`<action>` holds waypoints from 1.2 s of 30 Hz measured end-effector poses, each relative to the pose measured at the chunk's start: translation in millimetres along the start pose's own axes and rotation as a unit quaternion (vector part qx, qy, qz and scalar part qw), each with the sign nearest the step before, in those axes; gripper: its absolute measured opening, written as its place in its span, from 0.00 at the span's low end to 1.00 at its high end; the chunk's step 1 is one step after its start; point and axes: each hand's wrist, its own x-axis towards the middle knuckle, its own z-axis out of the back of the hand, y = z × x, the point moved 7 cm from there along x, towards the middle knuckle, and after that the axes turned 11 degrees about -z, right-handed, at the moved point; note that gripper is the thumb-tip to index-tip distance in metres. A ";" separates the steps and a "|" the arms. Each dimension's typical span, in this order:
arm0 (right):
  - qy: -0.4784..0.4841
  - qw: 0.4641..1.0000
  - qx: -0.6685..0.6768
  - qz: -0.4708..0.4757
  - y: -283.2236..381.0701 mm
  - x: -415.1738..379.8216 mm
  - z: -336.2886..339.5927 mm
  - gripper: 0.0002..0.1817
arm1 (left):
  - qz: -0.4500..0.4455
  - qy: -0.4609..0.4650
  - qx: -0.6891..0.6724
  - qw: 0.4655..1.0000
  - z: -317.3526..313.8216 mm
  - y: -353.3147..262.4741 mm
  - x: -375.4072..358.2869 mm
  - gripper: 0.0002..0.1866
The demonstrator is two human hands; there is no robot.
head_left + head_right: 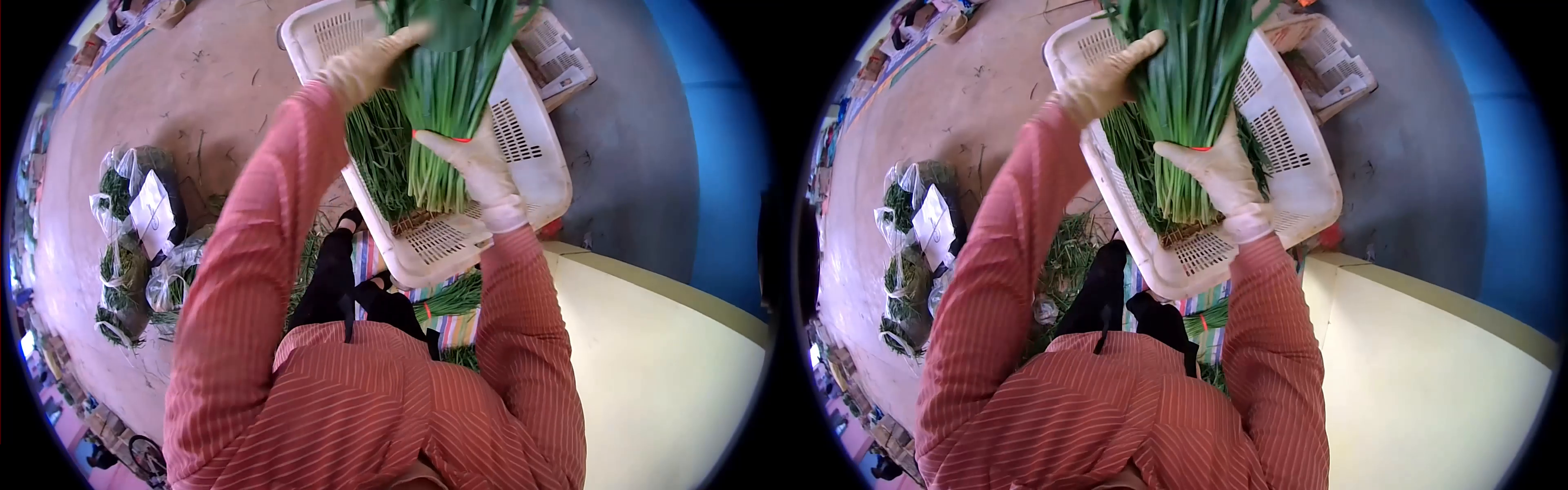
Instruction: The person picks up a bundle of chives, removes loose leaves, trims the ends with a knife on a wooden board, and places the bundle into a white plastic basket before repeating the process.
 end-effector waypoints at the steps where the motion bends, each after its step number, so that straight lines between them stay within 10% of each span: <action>1: 0.000 1.000 0.020 0.020 -12.6 11.5 -5.9 0.50 | 0.048 -0.019 0.033 0.998 24.1 10.9 10.4 0.39; 3: 0.025 0.993 0.113 -0.029 -60.2 28.6 -20.0 0.55 | 0.117 0.026 0.480 0.869 64.8 -6.2 1.8 0.38; 5: 0.042 0.988 0.071 -0.131 -130.6 37.1 -31.7 0.66 | 0.123 0.172 0.749 0.628 80.9 8.9 0.1 0.33; 6: 0.035 0.987 0.017 -0.156 -164.9 35.6 -37.3 0.70 | 0.117 0.079 0.736 0.662 90.5 14.5 -6.0 0.28; 8: 0.104 0.960 -0.058 -0.253 -246.4 29.6 -49.7 0.73 | 0.179 0.143 0.798 0.557 74.1 31.8 -1.8 0.25; 16: 0.062 0.880 -0.284 -0.376 -324.5 12.8 -41.0 0.69 | 0.102 0.502 0.719 0.469 21.5 189.2 2.0 0.19; 28: -0.064 0.843 -0.341 -0.411 -324.9 5.1 -47.6 0.55 | 0.059 0.599 0.713 0.359 41.4 287.6 6.6 0.34; 36: -0.064 0.872 -0.225 -0.429 -348.5 -1.0 -41.7 0.52 | 0.047 0.585 0.717 0.377 45.6 300.9 10.4 0.39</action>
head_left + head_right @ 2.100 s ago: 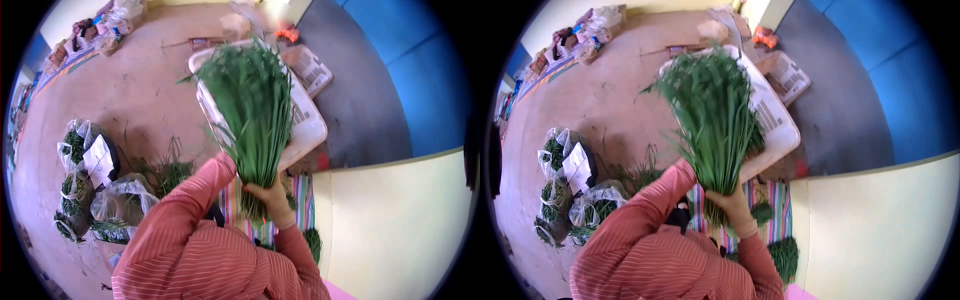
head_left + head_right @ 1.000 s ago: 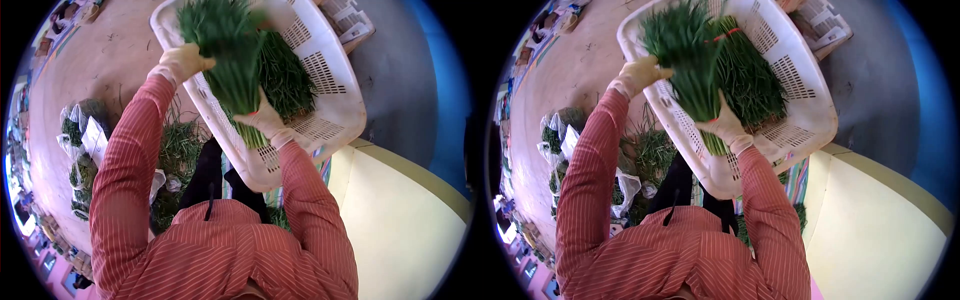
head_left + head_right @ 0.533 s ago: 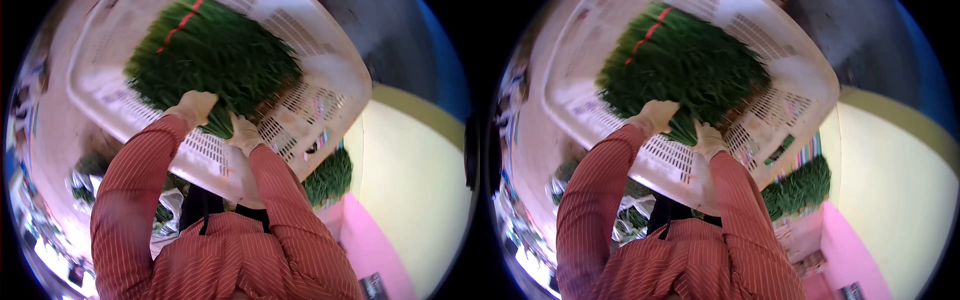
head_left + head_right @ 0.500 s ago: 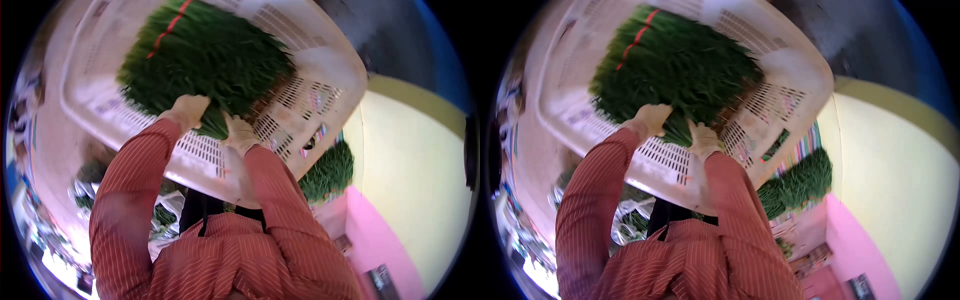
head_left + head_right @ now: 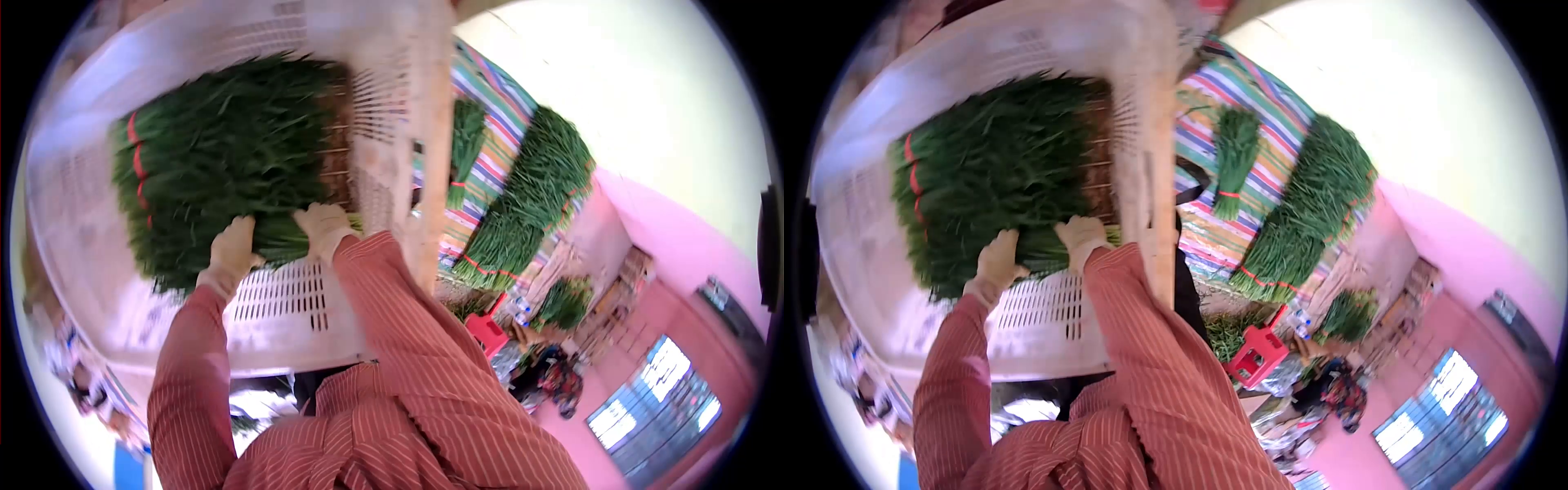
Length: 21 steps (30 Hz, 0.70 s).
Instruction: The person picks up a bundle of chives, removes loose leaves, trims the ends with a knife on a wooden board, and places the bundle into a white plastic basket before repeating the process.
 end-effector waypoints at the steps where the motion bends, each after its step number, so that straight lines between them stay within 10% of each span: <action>1: 0.040 0.999 -0.002 -0.016 -2.1 4.5 -0.6 0.50 | -0.012 0.005 0.006 1.000 -4.7 1.9 4.1 0.40; 4: 0.125 0.991 0.018 -0.041 -7.0 17.1 -4.2 0.40 | -0.040 0.025 0.020 0.999 -19.6 16.7 18.5 0.43; 10: -0.018 0.984 -0.054 -0.168 17.9 7.3 18.7 0.28 | 0.005 0.083 0.056 0.995 -9.1 14.5 22.6 0.48; 12: -0.257 0.964 -0.011 -0.067 79.4 -16.8 43.9 0.26 | 0.061 0.112 0.047 0.991 2.3 4.9 30.4 0.34; 13: -0.193 0.975 0.076 0.080 99.9 -42.1 71.5 0.16 | 0.053 0.109 0.062 0.991 10.6 -1.1 26.3 0.34; 16: -0.387 0.902 0.118 0.149 135.5 -129.4 80.7 0.11 | 0.037 -0.026 -0.252 0.967 29.8 -5.1 -24.7 0.27; 18: -0.368 0.735 0.444 0.356 -10.3 -267.9 136.0 0.16 | -0.089 -0.041 -0.337 0.936 71.4 -71.4 -15.6 0.31; 21: -0.383 0.742 0.530 0.143 -139.9 -259.8 68.2 0.20 | -0.138 -0.064 -0.563 0.812 123.0 -226.5 -23.3 0.45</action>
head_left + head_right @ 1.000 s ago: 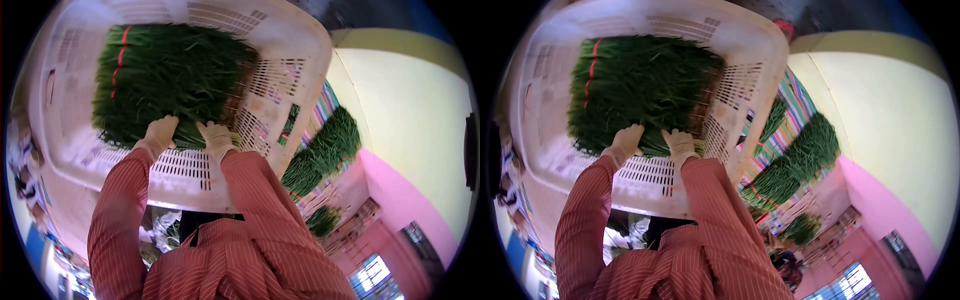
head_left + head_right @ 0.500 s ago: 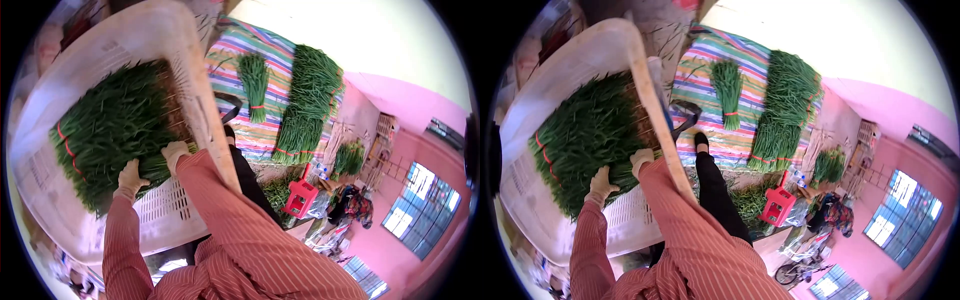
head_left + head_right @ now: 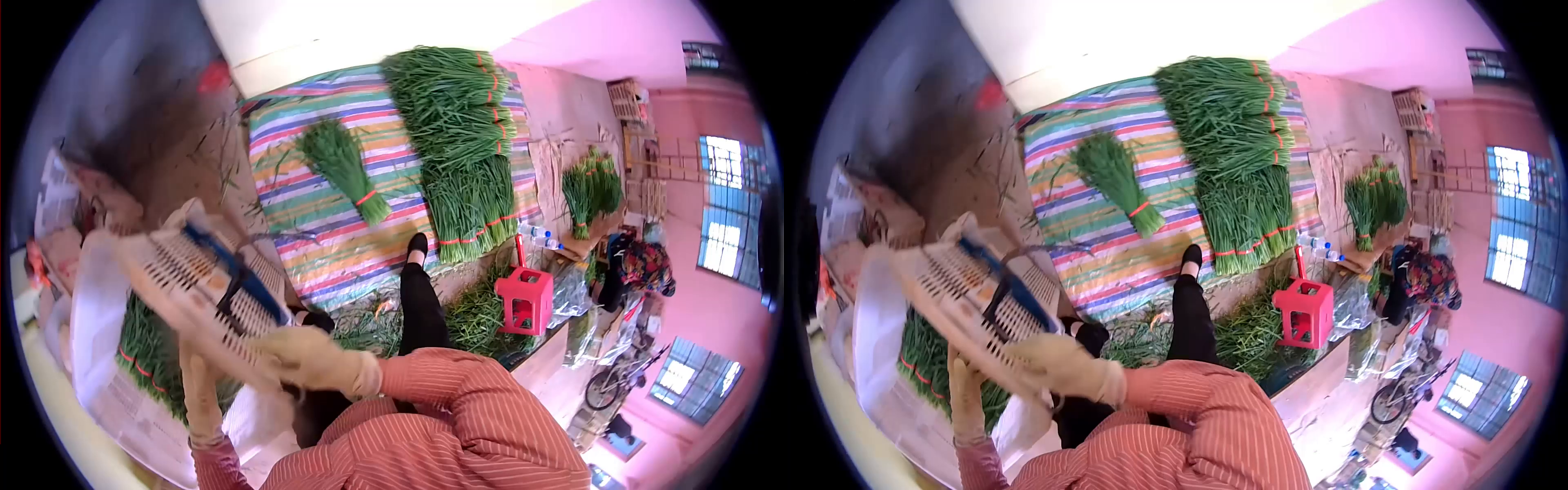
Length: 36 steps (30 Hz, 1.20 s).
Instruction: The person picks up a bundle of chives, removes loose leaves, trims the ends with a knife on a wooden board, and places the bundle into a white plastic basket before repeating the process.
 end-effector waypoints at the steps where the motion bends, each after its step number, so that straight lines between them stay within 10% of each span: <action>1: -0.034 0.995 -0.027 -0.088 -39.4 -11.6 33.2 0.21 | -0.009 -0.047 0.025 0.999 -22.8 -8.6 3.2 0.42; 3: -0.094 0.977 0.018 -0.189 -111.6 -42.5 96.7 0.23 | -0.107 0.081 0.547 0.826 -23.1 -1.9 3.5 0.33; 6: -0.206 0.948 -0.101 -0.219 -217.6 -96.8 170.2 0.21 | 0.062 -0.251 0.150 0.954 -24.8 10.8 11.0 0.29; 15: -0.182 0.748 -0.114 -0.627 -487.1 -242.1 321.4 0.30 | 0.141 -0.302 0.248 0.910 42.0 16.5 -1.9 0.29; 18: -0.249 0.703 -0.089 -0.660 -556.0 -266.4 334.8 0.33 | 0.209 -0.350 0.169 0.897 -35.1 7.9 3.2 0.29; 21: -0.340 0.685 -0.144 -0.628 -630.2 -278.5 343.5 0.42 | 0.250 -0.324 0.441 0.799 84.6 -4.8 -17.5 0.37; 25: -0.441 0.642 -0.264 -0.569 -669.3 -269.0 383.7 0.57 | 0.291 -0.300 0.445 0.792 82.5 -20.0 -24.1 0.38; 36: -0.340 0.602 -0.309 -0.653 -750.0 -276.7 402.4 0.65 | 0.297 -0.392 0.433 0.755 78.2 -9.1 -20.2 0.39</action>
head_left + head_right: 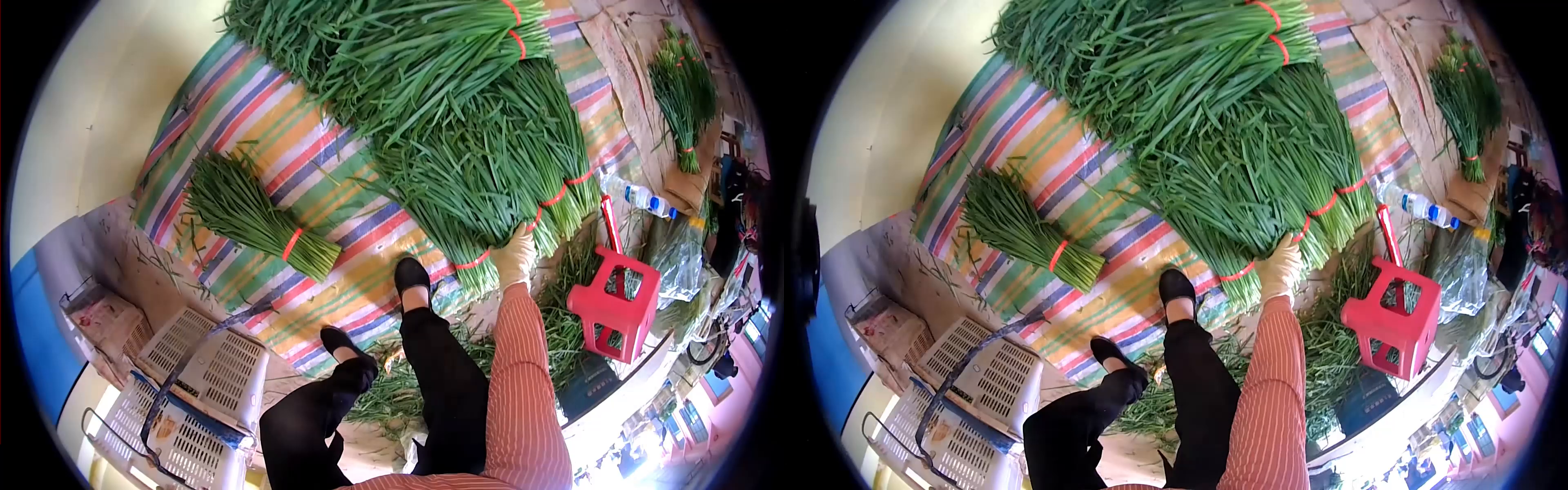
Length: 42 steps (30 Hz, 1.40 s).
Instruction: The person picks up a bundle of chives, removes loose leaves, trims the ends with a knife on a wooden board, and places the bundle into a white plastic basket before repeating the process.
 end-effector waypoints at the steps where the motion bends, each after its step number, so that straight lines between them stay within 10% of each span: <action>1: 0.017 1.000 -0.020 -0.003 0.9 0.5 5.8 0.65 | 0.002 -0.002 -0.003 1.000 -3.8 0.5 -2.2 0.39; 9: 0.048 0.997 0.004 0.059 -6.0 -29.6 81.2 0.49 | -0.003 0.021 -0.030 0.999 -20.1 -1.2 -14.6 0.39; 17: 0.357 0.912 0.194 0.046 -103.8 -121.5 118.3 0.34 | -0.049 0.084 -0.092 0.991 -28.3 6.5 -2.4 0.39; 19: 0.459 0.855 0.241 -0.013 -87.8 -177.0 219.9 0.35 | 0.004 0.102 -0.221 0.970 -47.0 0.6 -21.5 0.40; 23: 0.525 0.790 0.312 0.048 -66.9 -240.7 275.7 0.25 | -0.165 0.147 -0.401 0.889 -69.1 -73.5 -81.2 0.35; 25: 0.606 0.617 0.502 -0.035 -45.7 -281.7 289.3 0.20 | -0.309 0.087 -0.353 0.879 -59.7 -65.1 -56.0 0.37; 27: 0.626 0.575 0.526 -0.019 -6.6 -327.2 358.3 0.20 | -0.310 -0.231 0.171 0.906 -41.5 -83.9 -54.7 0.36; 28: 0.684 0.496 0.533 -0.034 5.1 -351.3 366.1 0.22 | -0.381 -0.273 0.219 0.856 -41.6 -134.9 -119.9 0.30; 29: 0.694 0.503 0.515 -0.016 16.6 -373.4 388.2 0.22 | -0.417 -0.061 0.233 0.876 -71.4 -156.1 -124.4 0.26; 30: 0.734 0.427 0.527 -0.006 35.6 -403.2 424.7 0.24 | -0.513 -0.144 0.058 0.844 -65.2 -191.2 -201.3 0.22; 31: 0.772 0.349 0.531 -0.007 48.9 -431.8 449.8 0.26 | -0.422 0.077 -0.152 0.891 -88.0 -213.4 -230.3 0.21; 32: 0.763 0.370 0.530 0.018 56.5 -444.4 451.1 0.30 | -0.461 0.248 -0.275 0.807 -116.2 -229.1 -248.6 0.24; 34: 0.786 0.364 0.497 0.039 79.6 -476.5 465.7 0.30 | -0.144 0.674 -0.511 0.514 -182.8 -240.4 -295.7 0.29; 36: 0.821 0.353 0.445 0.051 104.0 -512.9 478.1 0.30 | -0.002 0.667 -0.621 0.412 -173.8 -282.0 -335.4 0.33; 39: 0.852 0.354 0.379 0.068 131.0 -550.7 501.2 0.30 | -0.209 0.566 -0.696 0.389 -160.5 -324.9 -313.7 0.45; 42: 0.862 0.372 0.335 0.079 161.1 -554.6 514.5 0.30 | -0.188 0.454 -0.810 0.321 -131.8 -320.3 -260.8 0.36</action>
